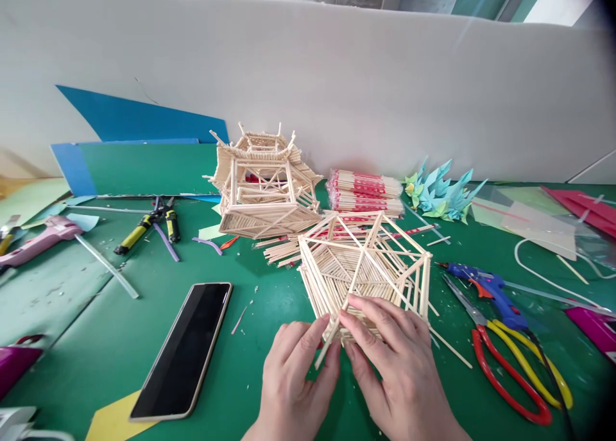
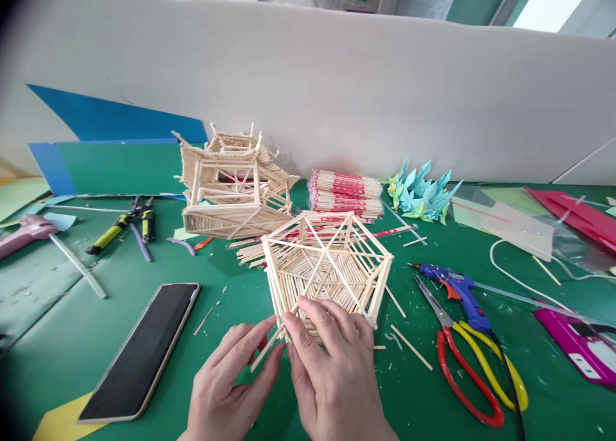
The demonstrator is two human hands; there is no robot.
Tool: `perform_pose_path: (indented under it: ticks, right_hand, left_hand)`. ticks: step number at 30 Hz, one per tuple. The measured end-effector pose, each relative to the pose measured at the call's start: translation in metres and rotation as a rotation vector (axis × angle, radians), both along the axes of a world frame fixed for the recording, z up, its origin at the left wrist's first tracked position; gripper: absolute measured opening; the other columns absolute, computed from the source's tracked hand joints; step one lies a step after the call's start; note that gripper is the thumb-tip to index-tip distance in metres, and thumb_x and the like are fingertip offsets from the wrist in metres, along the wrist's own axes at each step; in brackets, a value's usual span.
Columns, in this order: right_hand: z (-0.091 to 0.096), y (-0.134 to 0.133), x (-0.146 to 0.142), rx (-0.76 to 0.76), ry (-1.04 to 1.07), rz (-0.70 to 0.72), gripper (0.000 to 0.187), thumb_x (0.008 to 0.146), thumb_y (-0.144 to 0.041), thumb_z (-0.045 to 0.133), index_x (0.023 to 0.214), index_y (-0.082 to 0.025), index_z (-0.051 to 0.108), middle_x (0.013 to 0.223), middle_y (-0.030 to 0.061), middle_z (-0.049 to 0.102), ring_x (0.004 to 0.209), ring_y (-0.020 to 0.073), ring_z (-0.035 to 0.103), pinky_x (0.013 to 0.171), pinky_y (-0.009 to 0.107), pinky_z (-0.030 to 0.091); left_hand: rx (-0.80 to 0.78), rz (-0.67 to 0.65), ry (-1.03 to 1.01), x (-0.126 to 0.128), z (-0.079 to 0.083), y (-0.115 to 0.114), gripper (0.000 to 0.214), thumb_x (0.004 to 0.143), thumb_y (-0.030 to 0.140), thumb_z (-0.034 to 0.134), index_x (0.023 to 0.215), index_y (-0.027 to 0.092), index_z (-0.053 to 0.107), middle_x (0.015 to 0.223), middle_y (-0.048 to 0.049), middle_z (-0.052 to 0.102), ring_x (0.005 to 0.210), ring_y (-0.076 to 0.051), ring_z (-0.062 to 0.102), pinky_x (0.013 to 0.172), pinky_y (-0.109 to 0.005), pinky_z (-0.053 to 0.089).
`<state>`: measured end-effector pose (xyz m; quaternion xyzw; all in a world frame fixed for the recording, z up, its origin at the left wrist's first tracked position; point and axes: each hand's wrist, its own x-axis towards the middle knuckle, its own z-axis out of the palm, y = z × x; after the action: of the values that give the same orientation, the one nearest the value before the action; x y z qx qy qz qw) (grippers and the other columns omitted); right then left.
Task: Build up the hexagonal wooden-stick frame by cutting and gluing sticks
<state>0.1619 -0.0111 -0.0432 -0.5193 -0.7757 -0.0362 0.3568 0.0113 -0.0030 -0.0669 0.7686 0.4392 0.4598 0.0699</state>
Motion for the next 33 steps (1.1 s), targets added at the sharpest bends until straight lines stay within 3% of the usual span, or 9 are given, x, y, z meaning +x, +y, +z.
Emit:
perform_pose_path:
  ticks: [9, 21, 33]
  right_hand:
    - [0.001, -0.001, 0.000, 0.003, 0.012, 0.000, 0.024, 0.085, -0.020, 0.050, 0.103, -0.023, 0.066, 0.110, 0.0018, 0.065, 0.098, 0.0207, 0.056, 0.081, 0.036, 0.034]
    - [0.000, -0.001, 0.000, 0.009, 0.006, -0.006, 0.023, 0.086, -0.022, 0.049, 0.102, -0.024, 0.066, 0.110, 0.0015, 0.065, 0.098, 0.0206, 0.056, 0.081, 0.035, 0.033]
    - [0.000, -0.001, 0.002, 0.013, 0.033, 0.024, 0.025, 0.083, -0.018, 0.052, 0.103, -0.022, 0.066, 0.111, 0.0019, 0.065, 0.098, 0.0210, 0.055, 0.081, 0.036, 0.033]
  left_hand:
    - [0.011, -0.019, -0.034, -0.003, 0.006, -0.007, 0.019, 0.076, 0.005, 0.057, 0.093, 0.014, 0.058, 0.073, -0.0045, 0.061, 0.061, -0.014, 0.055, 0.055, -0.027, 0.046]
    - [0.076, 0.099, 0.123, 0.000, 0.011, -0.006, 0.013, 0.075, 0.006, 0.058, 0.075, 0.018, 0.053, 0.057, 0.0025, 0.054, 0.051, -0.012, 0.046, 0.055, -0.028, 0.036]
    - [0.014, 0.086, 0.111, 0.001, 0.009, -0.009, 0.015, 0.078, 0.005, 0.055, 0.076, 0.019, 0.051, 0.058, 0.0027, 0.049, 0.053, -0.013, 0.044, 0.054, -0.026, 0.037]
